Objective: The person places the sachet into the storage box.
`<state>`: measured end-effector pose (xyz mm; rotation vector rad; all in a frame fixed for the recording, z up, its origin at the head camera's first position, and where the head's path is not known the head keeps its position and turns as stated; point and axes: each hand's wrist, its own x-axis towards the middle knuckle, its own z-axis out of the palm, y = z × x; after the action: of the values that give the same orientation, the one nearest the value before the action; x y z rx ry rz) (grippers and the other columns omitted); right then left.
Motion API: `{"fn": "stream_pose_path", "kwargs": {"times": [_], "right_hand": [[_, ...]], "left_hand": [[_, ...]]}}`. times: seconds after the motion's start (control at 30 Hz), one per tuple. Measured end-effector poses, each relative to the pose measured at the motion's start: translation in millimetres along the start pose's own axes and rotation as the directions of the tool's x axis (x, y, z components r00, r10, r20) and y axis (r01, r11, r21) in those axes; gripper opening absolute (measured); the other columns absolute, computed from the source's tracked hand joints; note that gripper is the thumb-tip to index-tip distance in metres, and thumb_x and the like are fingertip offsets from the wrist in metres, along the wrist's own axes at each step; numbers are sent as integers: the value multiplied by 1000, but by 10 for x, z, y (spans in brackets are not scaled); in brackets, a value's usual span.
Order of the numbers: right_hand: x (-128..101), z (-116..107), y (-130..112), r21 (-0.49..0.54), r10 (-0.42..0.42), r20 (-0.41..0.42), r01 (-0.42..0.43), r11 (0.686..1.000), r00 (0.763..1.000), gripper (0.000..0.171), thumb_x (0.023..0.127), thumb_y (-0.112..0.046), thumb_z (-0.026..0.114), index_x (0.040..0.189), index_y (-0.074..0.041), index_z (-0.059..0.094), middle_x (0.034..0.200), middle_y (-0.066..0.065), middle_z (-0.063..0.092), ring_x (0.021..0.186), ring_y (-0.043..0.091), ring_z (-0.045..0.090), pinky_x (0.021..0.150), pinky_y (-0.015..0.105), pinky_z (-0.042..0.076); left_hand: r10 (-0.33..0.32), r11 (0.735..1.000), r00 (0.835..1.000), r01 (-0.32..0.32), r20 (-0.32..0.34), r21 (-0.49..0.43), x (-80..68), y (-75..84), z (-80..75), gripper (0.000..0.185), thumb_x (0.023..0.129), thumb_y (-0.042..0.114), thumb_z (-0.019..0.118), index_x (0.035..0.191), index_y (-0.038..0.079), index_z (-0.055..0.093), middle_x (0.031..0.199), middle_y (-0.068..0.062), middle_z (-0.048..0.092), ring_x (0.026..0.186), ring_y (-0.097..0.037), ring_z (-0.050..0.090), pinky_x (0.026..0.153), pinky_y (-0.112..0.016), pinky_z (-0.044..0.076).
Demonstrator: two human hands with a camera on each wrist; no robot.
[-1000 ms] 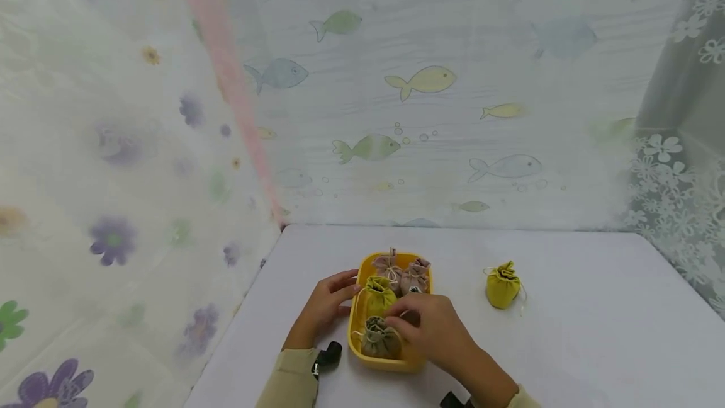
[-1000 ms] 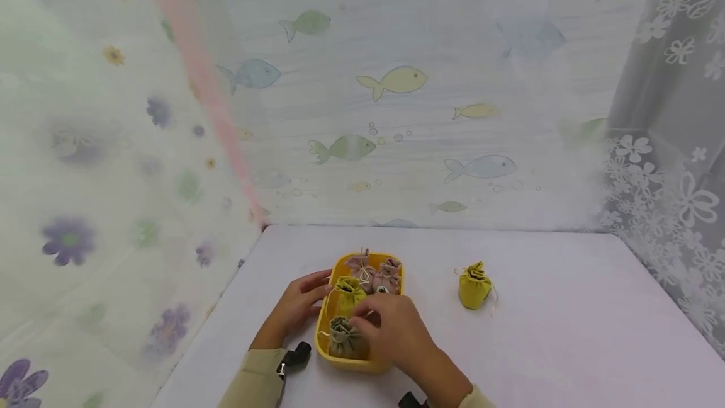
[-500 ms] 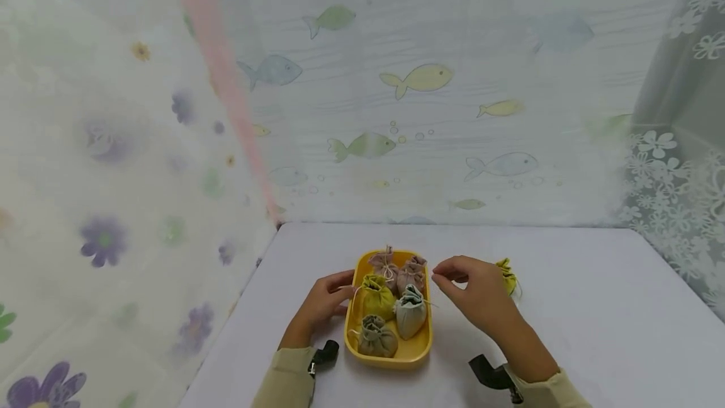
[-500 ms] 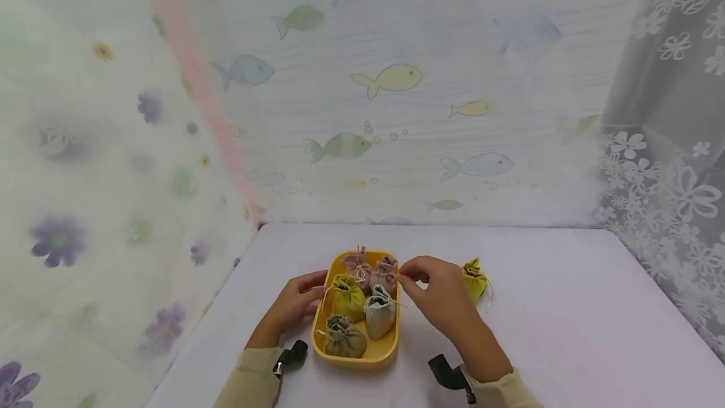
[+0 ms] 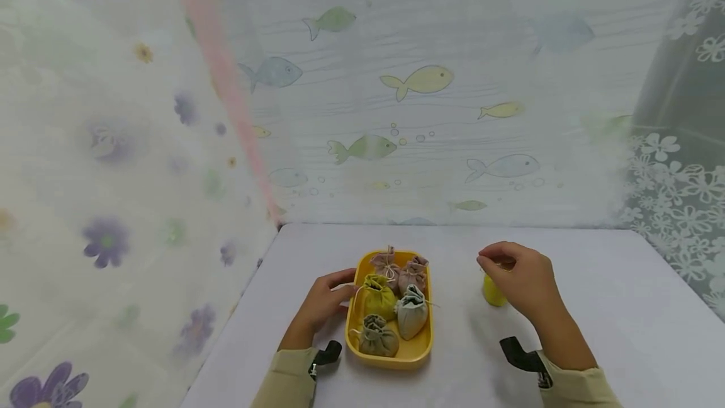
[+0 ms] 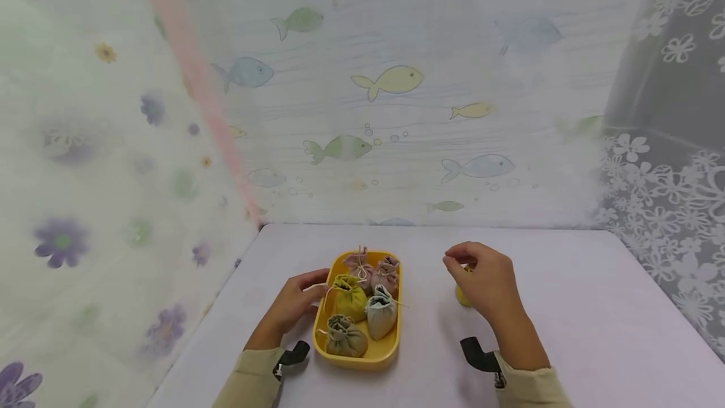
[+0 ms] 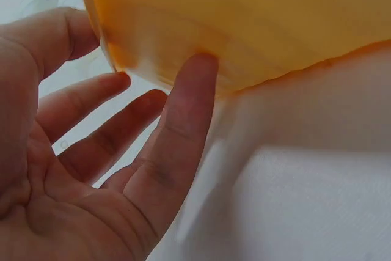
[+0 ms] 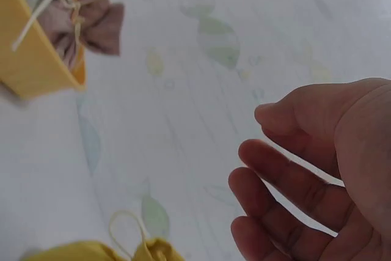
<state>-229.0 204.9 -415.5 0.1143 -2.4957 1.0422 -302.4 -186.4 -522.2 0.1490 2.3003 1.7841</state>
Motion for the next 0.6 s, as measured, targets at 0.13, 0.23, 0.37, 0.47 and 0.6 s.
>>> {"fn": "stream_pose_path", "kwargs": {"times": [0.13,0.23,0.37,0.47,0.6], "right_hand": [[23,-61,132,-30,53,25,-53,998,998,16,95,-26,74,107,-16,77,110,9,76,100,32,70,83,41,59],[23,-97,260,-42,108,83,-105,994,991,31,97,-33,72,121,-13,73,131,19,66,113,43,64,90,55,57],[17,-126,428,-48,141,143,-136,990,980,51,96,-43,72,134,-11,65,147,24,53,124,49,57,93,62,54],[-2,-156,533,-55,130,184,-122,991,974,64,93,-48,75,141,-9,59,149,26,50,130,48,52,96,65,51],[-16,-189,613,-65,138,260,-125,990,956,79,89,-49,79,148,-6,51,150,27,48,135,48,46,98,67,50]], "left_hand": [[-3,1000,1000,3,-27,-13,-22,12,33,51,94,31,73,143,22,63,149,-8,59,120,-25,67,82,-40,65],[-11,1000,999,10,-52,-16,-101,28,92,50,95,29,72,143,22,63,149,-9,58,118,-24,68,83,-40,65],[-24,999,997,22,-80,-33,-194,41,170,49,95,27,71,142,22,64,150,-8,58,115,-24,69,84,-40,65],[-26,999,995,21,-100,-50,-255,42,231,48,95,27,71,141,21,64,150,-9,58,115,-24,70,83,-39,65],[-31,998,991,24,-127,-61,-294,46,282,47,95,27,72,140,19,66,150,-11,57,114,-22,69,82,-38,65]]}}
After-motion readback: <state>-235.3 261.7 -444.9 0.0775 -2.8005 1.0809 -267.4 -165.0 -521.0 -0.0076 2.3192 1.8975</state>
